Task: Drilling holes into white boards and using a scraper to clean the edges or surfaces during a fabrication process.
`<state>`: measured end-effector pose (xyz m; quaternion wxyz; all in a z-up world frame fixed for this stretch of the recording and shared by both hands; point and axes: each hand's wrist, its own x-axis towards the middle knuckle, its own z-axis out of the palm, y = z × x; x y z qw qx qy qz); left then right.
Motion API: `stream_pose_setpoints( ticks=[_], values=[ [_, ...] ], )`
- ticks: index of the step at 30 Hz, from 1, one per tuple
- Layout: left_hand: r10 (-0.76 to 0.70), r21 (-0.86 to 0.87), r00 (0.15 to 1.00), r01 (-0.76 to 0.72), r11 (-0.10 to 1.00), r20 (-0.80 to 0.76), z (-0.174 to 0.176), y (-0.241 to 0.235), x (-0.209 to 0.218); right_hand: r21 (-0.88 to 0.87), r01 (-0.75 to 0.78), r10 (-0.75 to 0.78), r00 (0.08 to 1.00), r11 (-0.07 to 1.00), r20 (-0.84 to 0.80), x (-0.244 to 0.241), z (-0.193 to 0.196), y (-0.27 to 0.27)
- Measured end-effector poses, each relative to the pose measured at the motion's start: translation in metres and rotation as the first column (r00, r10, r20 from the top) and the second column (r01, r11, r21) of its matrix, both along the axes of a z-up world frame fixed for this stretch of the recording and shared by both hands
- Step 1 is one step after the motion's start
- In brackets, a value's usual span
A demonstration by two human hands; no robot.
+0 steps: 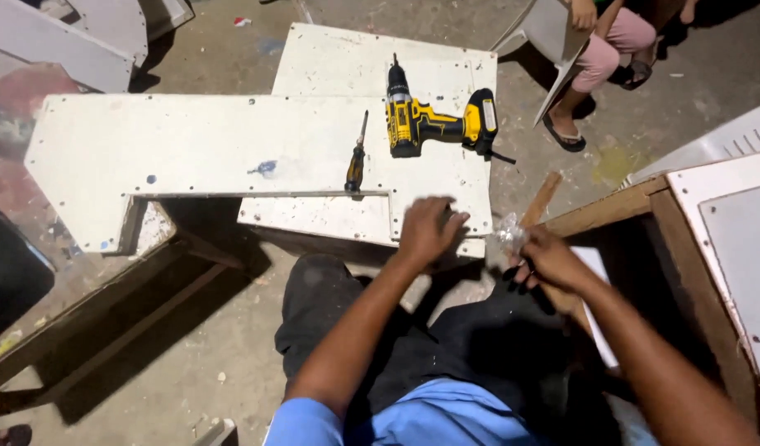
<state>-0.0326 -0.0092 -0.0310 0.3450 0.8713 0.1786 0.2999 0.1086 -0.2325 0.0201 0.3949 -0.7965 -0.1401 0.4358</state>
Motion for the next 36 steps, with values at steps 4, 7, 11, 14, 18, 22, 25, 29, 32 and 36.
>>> stream_pose_setpoints(
  ticks=[4, 7, 11, 14, 18, 22, 25, 29, 32, 36],
  values=[
    [-0.128, 0.176, 0.97, 0.166, 0.97, -0.206, -0.003, 0.017, 0.012, -0.351, -0.256, 0.35, 0.906, 0.901, 0.238, 0.04, -0.002, 0.027],
    [-0.247, 0.155, 0.874, 0.337, 0.929, -0.419, 0.011, 0.014, 0.015, -0.499, -0.344, 0.516, 0.817, 0.796, 0.259, 0.039, 0.0, 0.045],
    [-0.253, 0.113, 0.822, 0.355, 0.928, -0.51, 0.019, 0.015, 0.019, -0.525, -0.41, 0.601, 0.754, 0.746, 0.265, 0.031, 0.017, 0.054],
    [-0.251, 0.122, 0.82, 0.36, 0.925, -0.515, 0.022, 0.02, 0.023, -0.546, -0.443, 0.656, 0.697, 0.711, 0.289, 0.032, 0.02, 0.064],
    [-0.261, 0.092, 0.775, 0.378, 0.921, -0.575, 0.022, 0.02, 0.02, -0.662, -0.508, 0.804, 0.535, 0.551, 0.259, 0.028, 0.021, 0.073],
    [-0.291, 0.052, 0.753, 0.395, 0.917, -0.59, 0.026, 0.021, 0.02, -0.743, -0.549, 0.896, 0.415, 0.383, 0.156, 0.015, 0.053, 0.083],
    [-0.295, 0.037, 0.731, 0.401, 0.916, -0.615, 0.025, 0.022, 0.022, -0.746, -0.54, 0.883, 0.448, 0.389, 0.136, 0.001, 0.061, 0.089],
    [-0.318, 0.025, 0.718, 0.423, 0.906, -0.619, 0.027, 0.023, 0.02, -0.669, -0.48, 0.738, 0.658, 0.567, 0.153, -0.014, 0.057, 0.087],
    [-0.333, 0.019, 0.715, 0.435, 0.9, -0.615, 0.03, 0.023, 0.024, -0.58, -0.307, 0.467, 0.872, 0.754, 0.145, -0.016, 0.043, 0.096],
    [-0.33, 0.026, 0.725, 0.433, 0.901, -0.604, 0.027, 0.022, 0.022, -0.518, 0.182, -0.205, 0.979, 0.836, 0.012, -0.048, 0.071, 0.122]
  ],
)
